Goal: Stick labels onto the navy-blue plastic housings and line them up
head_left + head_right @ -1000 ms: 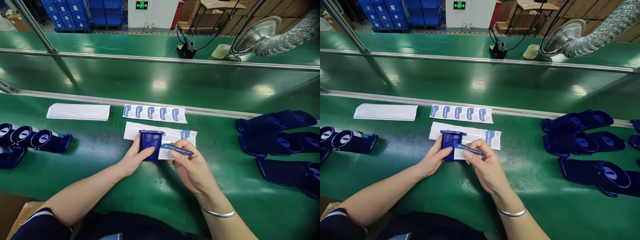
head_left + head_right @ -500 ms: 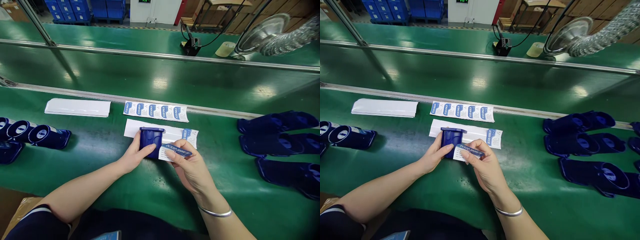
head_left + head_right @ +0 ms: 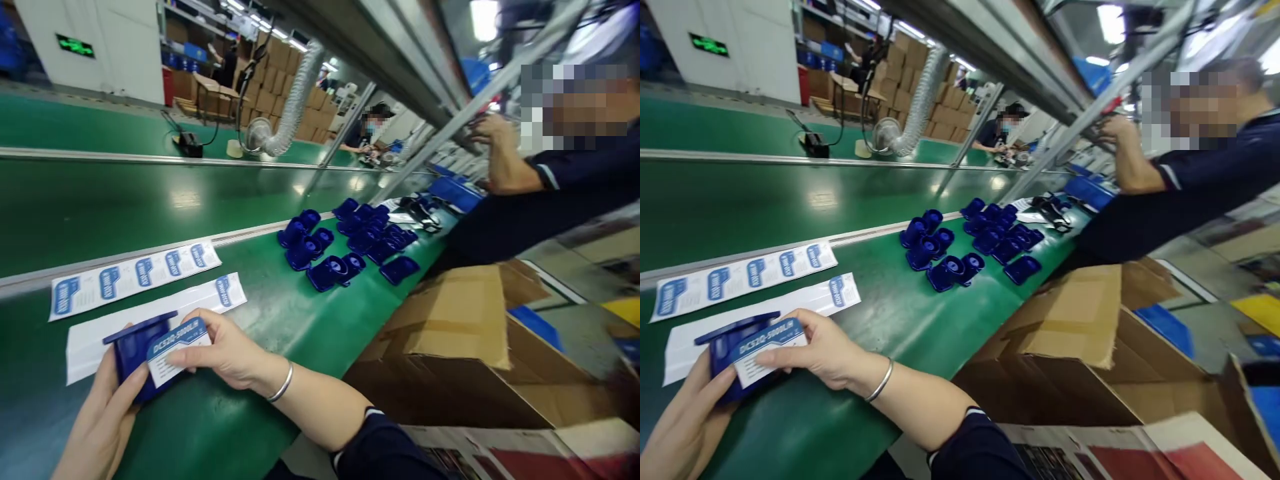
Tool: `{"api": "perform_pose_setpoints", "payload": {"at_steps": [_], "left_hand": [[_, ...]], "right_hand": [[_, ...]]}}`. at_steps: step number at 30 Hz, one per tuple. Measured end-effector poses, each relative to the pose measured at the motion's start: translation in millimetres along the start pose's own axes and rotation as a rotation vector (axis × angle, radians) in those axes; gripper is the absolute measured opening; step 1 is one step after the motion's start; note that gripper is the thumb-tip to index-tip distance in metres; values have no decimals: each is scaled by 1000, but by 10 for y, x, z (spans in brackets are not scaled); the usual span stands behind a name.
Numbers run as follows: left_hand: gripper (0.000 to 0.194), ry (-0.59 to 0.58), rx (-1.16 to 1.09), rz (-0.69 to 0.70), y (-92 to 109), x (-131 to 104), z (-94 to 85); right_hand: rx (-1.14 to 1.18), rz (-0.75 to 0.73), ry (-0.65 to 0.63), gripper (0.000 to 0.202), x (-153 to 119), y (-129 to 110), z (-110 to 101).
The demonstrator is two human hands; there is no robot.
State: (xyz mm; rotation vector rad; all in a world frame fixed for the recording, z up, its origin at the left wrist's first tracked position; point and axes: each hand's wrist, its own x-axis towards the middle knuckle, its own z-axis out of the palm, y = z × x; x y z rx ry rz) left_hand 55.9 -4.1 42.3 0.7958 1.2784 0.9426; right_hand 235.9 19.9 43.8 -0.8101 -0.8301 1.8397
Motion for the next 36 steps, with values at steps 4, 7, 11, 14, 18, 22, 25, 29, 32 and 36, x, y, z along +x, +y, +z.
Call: {"api": "perform_pose_setpoints", "payload": {"at_steps": [4,7,11,14,18,22,25,29,32,36], "left_hand": [[81,-14,19,-32,28,14,-13],[88,-12,14,-6,-13,25,-34],[92,-38,16,-1,-55,39,-40],[99,-73,44,21,-38,18,-5],[97,-101,43,31,20,-42,55],[95,-120,0,12,59,-81,69],[93,-142,-54,6,52,-64,41],[83,-188,-118,7,-6,-29,9],[84,-256,-212,17,-79,-36,8],[88,-325,-301,2,-178,-15,-9]], "right_hand": [[6,-7,-32,54,15,-17,-2],[24,-4,-34,53,7,-3,3],[58,19,-41,52,25,-1,-11],[64,41,-32,52,39,-31,-14],[76,41,-41,50,32,-72,-6],[76,56,-6,53,14,-76,4],[70,51,11,54,15,-63,-1],[40,30,52,51,-23,-23,13],[-35,4,114,42,-121,12,42],[-107,18,170,34,-206,33,-2]]}}
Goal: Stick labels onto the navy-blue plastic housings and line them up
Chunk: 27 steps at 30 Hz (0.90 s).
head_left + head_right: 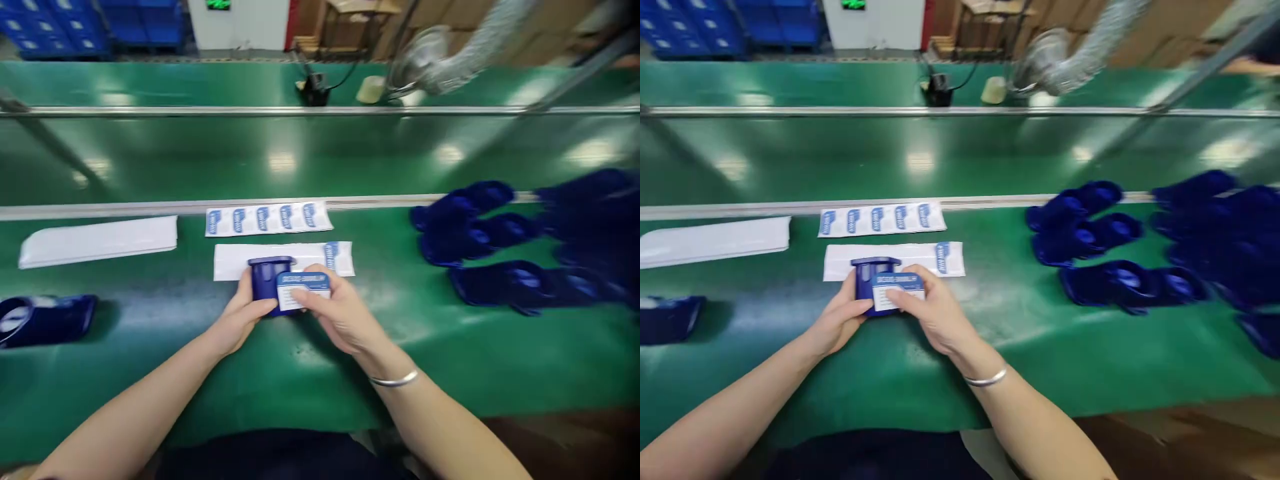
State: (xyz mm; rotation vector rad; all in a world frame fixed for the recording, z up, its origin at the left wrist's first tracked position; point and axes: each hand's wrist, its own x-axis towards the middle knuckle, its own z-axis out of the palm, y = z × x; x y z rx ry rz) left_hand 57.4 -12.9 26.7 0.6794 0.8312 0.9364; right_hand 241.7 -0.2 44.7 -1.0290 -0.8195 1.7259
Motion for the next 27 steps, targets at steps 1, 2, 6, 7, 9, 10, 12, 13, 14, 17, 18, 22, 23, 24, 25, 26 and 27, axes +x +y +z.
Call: {"api": "perform_pose_setpoints", "payload": {"at_steps": [1,2,6,7,9,10,12,13,14,17,18,22,23,24,25,26,27], "left_hand": [[89,-2,-10,-8,-11,3,-10],[90,-5,-16,-13,-17,4,-15],[88,-15,-26,5,-18,-15,9],[88,-14,-31,8,-20,-19,15],[88,-11,-46,10,-27,-22,21],[88,-10,-54,9,-30,-21,22],[87,-8,-65,6,-33,-18,23],[86,-7,-68,8,-32,-17,23],[85,-4,-69,10,-29,-16,24],[85,4,-65,10,-20,-17,26],[85,8,-63,6,-20,-18,26],[86,18,-62,0,-29,-20,27],[85,17,-60,1,-30,-22,29],[85,16,-57,2,-30,-23,32],[85,16,-55,1,-27,-25,35],[85,16,-52,0,-24,-26,38],[85,17,-50,-1,-21,-27,41]], "right_hand": [[-15,7,7,34,-5,4,-17],[-28,15,13,35,-9,7,-30],[-52,39,24,35,-43,17,-32],[-52,40,29,35,-51,25,-26],[-47,36,43,36,-61,44,-14],[-44,30,49,36,-65,53,-10],[-42,16,52,35,-69,61,-2],[-42,9,51,34,-71,61,3],[-42,4,50,33,-73,57,7],[-40,2,49,33,-76,46,20],[-37,4,49,33,-76,45,22],[-29,8,51,32,-71,65,17],[-27,10,54,32,-69,71,14],[-25,12,56,32,-68,77,10],[-21,14,55,32,-67,80,7],[-16,16,52,32,-66,81,5],[-11,17,46,31,-66,80,4]]}}
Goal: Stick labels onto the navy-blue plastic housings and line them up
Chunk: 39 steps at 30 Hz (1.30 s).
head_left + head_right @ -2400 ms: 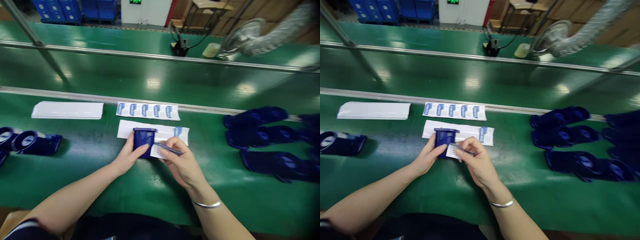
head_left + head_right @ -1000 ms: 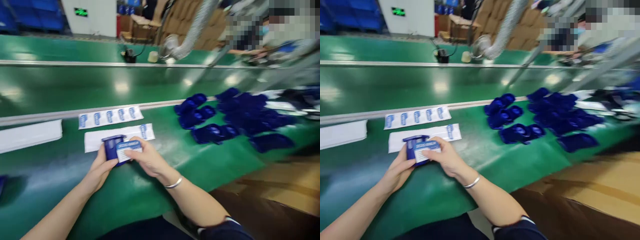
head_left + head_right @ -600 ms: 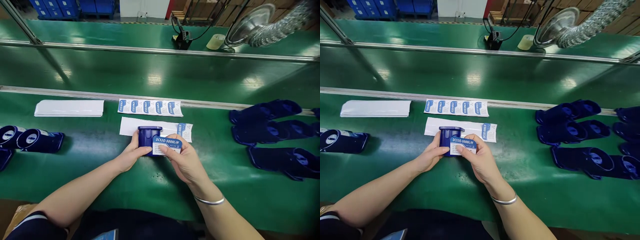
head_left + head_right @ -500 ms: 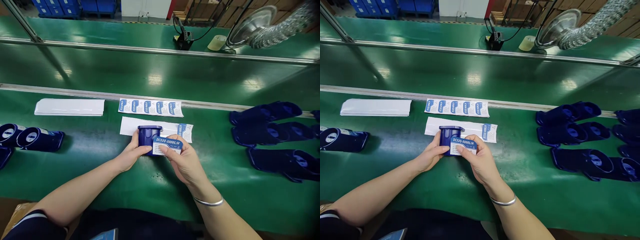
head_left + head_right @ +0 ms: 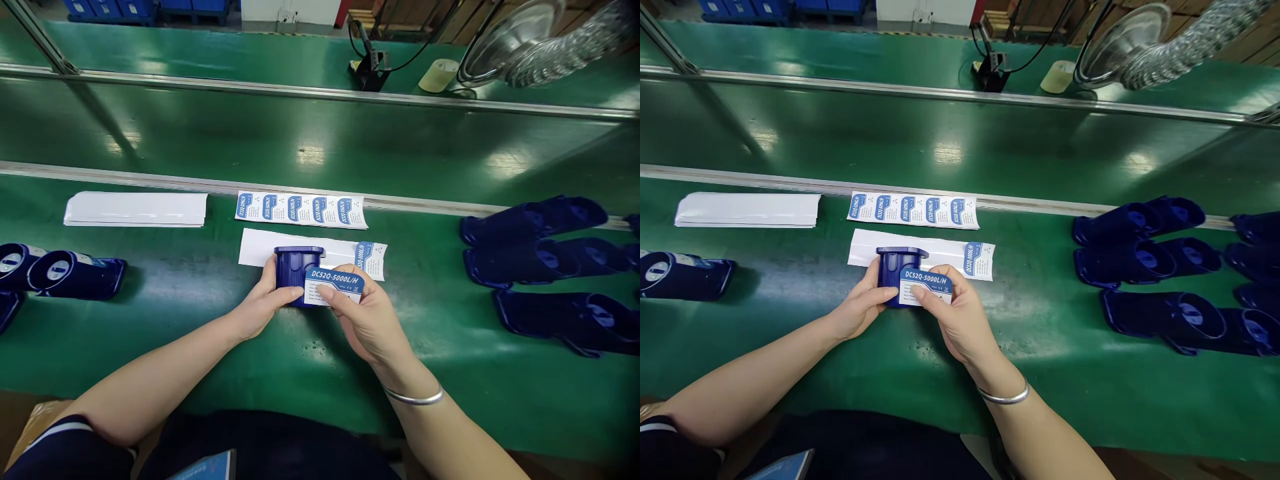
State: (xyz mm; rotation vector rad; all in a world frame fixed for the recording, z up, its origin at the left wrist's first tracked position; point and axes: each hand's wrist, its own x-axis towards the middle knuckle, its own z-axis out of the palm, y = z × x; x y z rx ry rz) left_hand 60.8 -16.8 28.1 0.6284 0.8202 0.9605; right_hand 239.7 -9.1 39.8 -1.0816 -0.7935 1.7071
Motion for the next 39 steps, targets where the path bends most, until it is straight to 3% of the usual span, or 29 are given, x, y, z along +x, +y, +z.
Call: {"api": "perform_pose_setpoints", "payload": {"at_steps": [26,39], "left_hand": [[82,-7,20,-11,-5,-3,-5],[85,-54,85,87,-99,42,-73]], "right_hand": [[5,-18,-25,27,-8,10,-13],[-7,-18,-23,26,-11,5,-12]]}}
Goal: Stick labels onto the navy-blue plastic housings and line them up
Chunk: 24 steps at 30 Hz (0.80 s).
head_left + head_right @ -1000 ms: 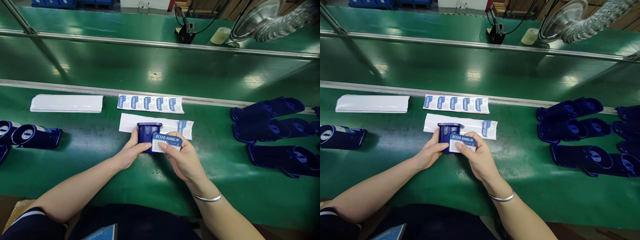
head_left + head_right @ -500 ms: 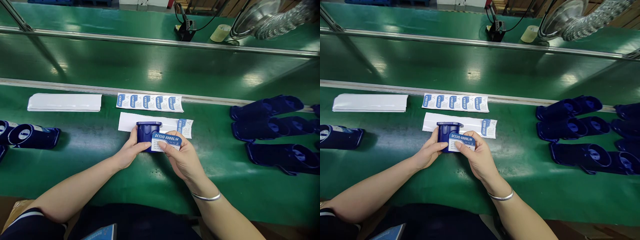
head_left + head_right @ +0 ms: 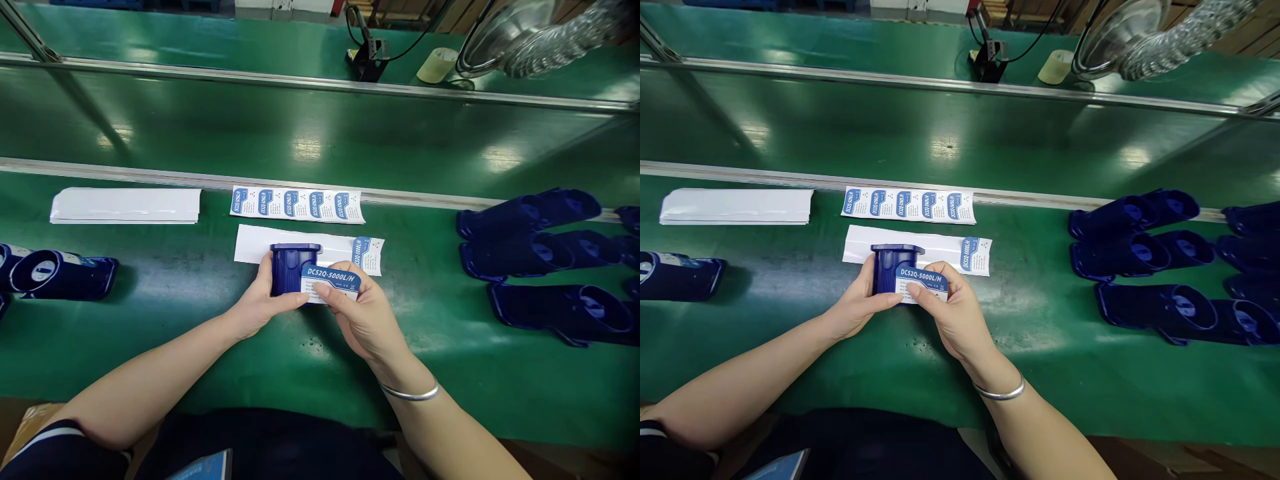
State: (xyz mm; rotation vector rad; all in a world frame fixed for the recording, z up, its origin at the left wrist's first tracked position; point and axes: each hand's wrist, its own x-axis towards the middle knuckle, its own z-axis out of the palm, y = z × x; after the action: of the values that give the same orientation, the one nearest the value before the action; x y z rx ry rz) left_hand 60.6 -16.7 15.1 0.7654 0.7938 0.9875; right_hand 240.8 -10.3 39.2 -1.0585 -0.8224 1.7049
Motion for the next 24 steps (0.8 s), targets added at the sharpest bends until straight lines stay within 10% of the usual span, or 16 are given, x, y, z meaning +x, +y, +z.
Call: {"api": "perform_pose_setpoints", "payload": {"at_steps": [24], "left_hand": [[86,4,61,-8,55,-29,34]], "right_hand": [[-22,5,33,34,-21,2,-2]]}}
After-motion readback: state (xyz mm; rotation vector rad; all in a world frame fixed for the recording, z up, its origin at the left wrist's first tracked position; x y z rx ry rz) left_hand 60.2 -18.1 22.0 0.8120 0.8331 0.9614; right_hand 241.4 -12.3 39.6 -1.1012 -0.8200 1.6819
